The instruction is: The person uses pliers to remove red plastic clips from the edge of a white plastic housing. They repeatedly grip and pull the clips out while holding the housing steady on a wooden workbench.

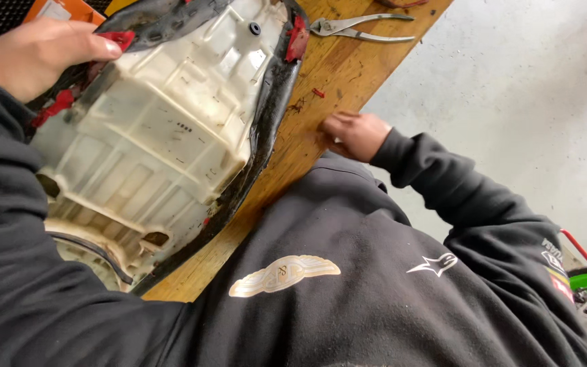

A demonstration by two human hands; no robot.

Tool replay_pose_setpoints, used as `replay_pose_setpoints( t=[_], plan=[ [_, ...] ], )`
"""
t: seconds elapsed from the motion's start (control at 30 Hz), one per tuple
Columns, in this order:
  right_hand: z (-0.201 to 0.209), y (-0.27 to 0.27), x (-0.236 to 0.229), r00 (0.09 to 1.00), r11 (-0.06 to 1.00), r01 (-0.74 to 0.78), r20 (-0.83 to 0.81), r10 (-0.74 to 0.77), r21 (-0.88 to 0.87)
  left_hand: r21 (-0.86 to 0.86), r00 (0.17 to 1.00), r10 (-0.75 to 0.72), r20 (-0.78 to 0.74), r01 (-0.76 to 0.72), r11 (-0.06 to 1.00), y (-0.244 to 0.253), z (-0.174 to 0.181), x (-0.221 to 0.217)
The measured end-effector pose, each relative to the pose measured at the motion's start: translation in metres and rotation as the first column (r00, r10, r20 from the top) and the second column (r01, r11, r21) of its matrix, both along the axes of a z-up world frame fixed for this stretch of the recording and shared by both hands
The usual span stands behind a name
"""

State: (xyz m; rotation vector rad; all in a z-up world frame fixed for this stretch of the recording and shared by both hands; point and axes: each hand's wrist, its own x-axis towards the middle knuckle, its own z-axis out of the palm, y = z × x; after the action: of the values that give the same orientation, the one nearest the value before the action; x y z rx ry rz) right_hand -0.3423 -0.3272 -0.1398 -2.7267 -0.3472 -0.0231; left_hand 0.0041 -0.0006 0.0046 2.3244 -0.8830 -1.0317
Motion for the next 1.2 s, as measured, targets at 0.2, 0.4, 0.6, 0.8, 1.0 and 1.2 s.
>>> replay_pose_setpoints(
  t=[0.2,0.4,0.6,0.8,1.0,1.2],
  plan=[
    [-0.042,0.034,0.034,0.96,0.959,-0.172,0.179,0.214,-0.224,0.017,1.0,0.008,0.001,-0.008,1.0,-0.006,0.019,-0.009],
    [-0.037,-0.055,0.043,0.955,0.988,-0.043,0.286,0.084,-0.146,0.096,1.0,0.026,0.014,-0.027,0.995,-0.019,0.028,-0.013],
    [-0.003,-0.136,0.072,0.983,0.831,0.183,0.104,-0.151,-0.525,0.154,0.996,0.088,0.009,-0.089,0.984,-0.025,0.038,-0.025],
    [-0.022,-0.15,0.109,0.987,0.725,0.158,0.097,-0.126,-0.67,0.135,0.998,0.052,0.026,-0.055,0.989,-0.022,0.037,-0.023],
    [-0.027,-0.152,0.116,0.981,0.644,0.173,0.069,-0.183,-0.745,0.176,0.998,-0.003,0.065,-0.009,0.984,-0.025,0.049,-0.028],
    [-0.036,-0.161,0.118,0.984,0.591,0.163,0.082,-0.161,-0.79,0.191,0.998,0.041,0.048,-0.049,0.98,-0.023,0.051,-0.032]
  ],
)
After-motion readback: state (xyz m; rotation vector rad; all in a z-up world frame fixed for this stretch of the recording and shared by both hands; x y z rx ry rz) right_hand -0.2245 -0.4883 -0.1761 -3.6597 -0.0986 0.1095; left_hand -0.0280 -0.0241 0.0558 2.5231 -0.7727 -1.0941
